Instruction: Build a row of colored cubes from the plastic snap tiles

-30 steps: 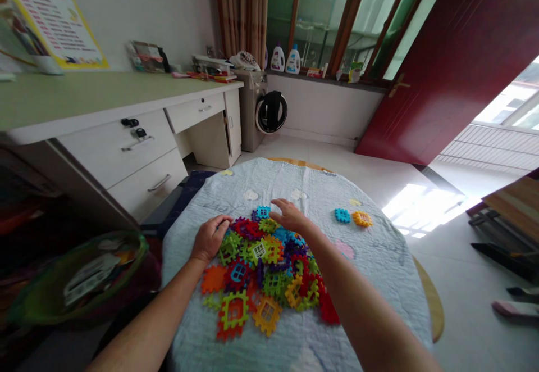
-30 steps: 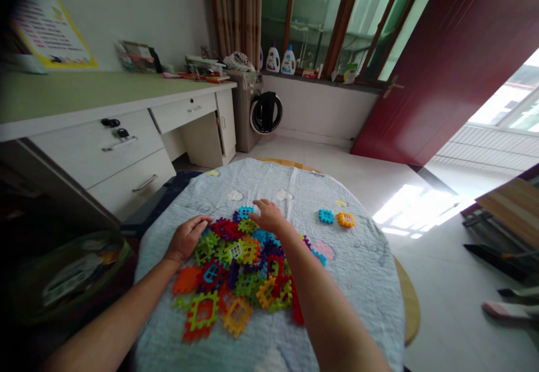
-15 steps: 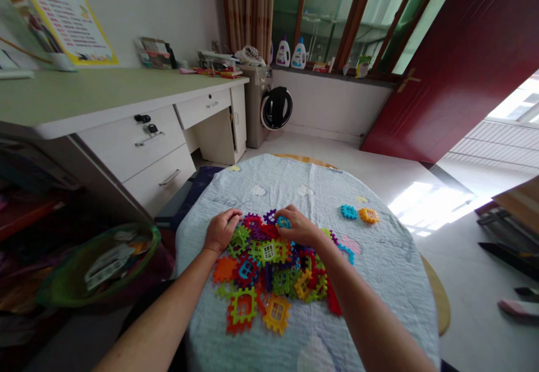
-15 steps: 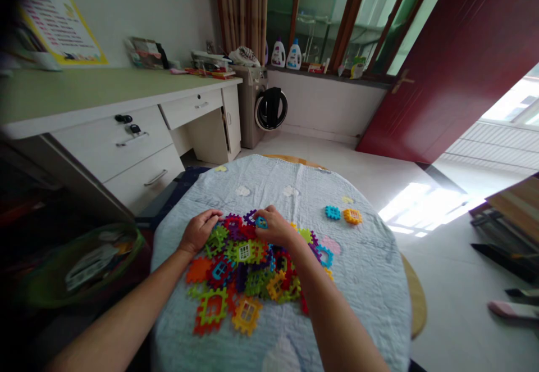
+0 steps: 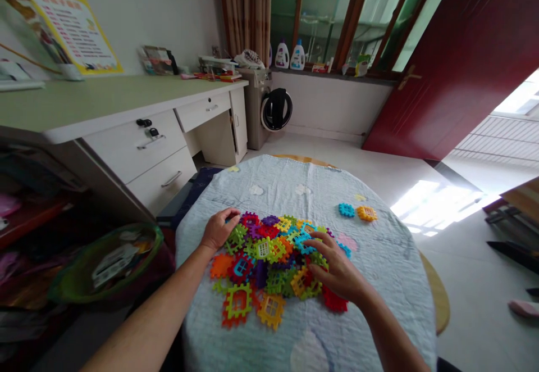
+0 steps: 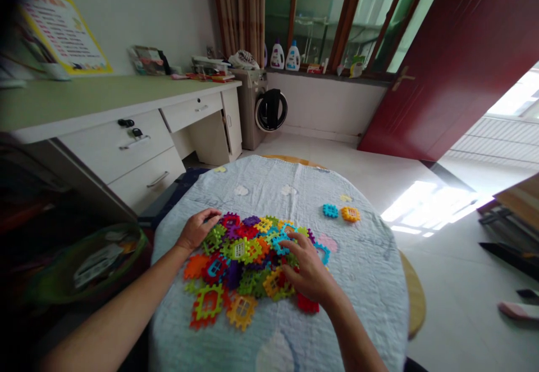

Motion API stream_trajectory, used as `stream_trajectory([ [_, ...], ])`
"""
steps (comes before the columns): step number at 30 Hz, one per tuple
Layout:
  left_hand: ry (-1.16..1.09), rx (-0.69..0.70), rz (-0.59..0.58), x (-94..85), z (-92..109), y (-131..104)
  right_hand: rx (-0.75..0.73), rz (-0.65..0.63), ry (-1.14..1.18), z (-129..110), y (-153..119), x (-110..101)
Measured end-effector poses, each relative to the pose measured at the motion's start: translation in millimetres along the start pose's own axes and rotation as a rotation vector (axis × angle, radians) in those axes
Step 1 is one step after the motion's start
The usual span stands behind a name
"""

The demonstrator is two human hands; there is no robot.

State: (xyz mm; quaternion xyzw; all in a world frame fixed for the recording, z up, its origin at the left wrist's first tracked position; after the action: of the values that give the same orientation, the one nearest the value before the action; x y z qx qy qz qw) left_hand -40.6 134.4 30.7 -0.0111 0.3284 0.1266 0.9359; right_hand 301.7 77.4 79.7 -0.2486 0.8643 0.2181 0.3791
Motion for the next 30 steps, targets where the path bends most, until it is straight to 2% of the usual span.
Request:
stream_trajectory([
  [4,0.055,-0.011,-0.124,-4.8,12,5,0.082,0.133,-0.091,33,-20,-9],
  [8,0.212,0.185,-0.165,-9.1,46,-5,0.138,0.234,-0.131,60,-33,-14],
  [12,0.295,0.348,-0.372,9.8,70,-25,0.159,0.277,-0.146,74,-38,-17],
  [15,0.278,0.335,-0.446,20.7,75,-34,0.170,0.269,-0.155,82,-40,-15],
  [18,0.230,0.283,-0.427,21.0,78,-37,0.171,0.274,-0.152,88,-42,-12],
  [24,0.158,0.184,-0.275,4.8,81,-40,0.187,0.253,-0.176,94,-43,-9],
  [28,0.203,0.257,-0.230,-2.0,82,-50,0.184,0.248,-0.181,95,-42,-9],
  [30,0.231,0.322,-0.262,-3.2,82,-58,0.189,0.245,-0.173,95,-42,-10],
])
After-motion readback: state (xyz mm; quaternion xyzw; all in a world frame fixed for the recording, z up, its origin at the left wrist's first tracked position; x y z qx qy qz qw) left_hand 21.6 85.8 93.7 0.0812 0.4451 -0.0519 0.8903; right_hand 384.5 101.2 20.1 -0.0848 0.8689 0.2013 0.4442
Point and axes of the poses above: each hand's wrist, its own y-axis towards the middle knuckle, its own x-axis out of the palm, z = x × y, the point moved 5 cm from there along y, towards the middle knuckle, and after that the axes turned 8 degrees about -x, right-handed, at the moved point
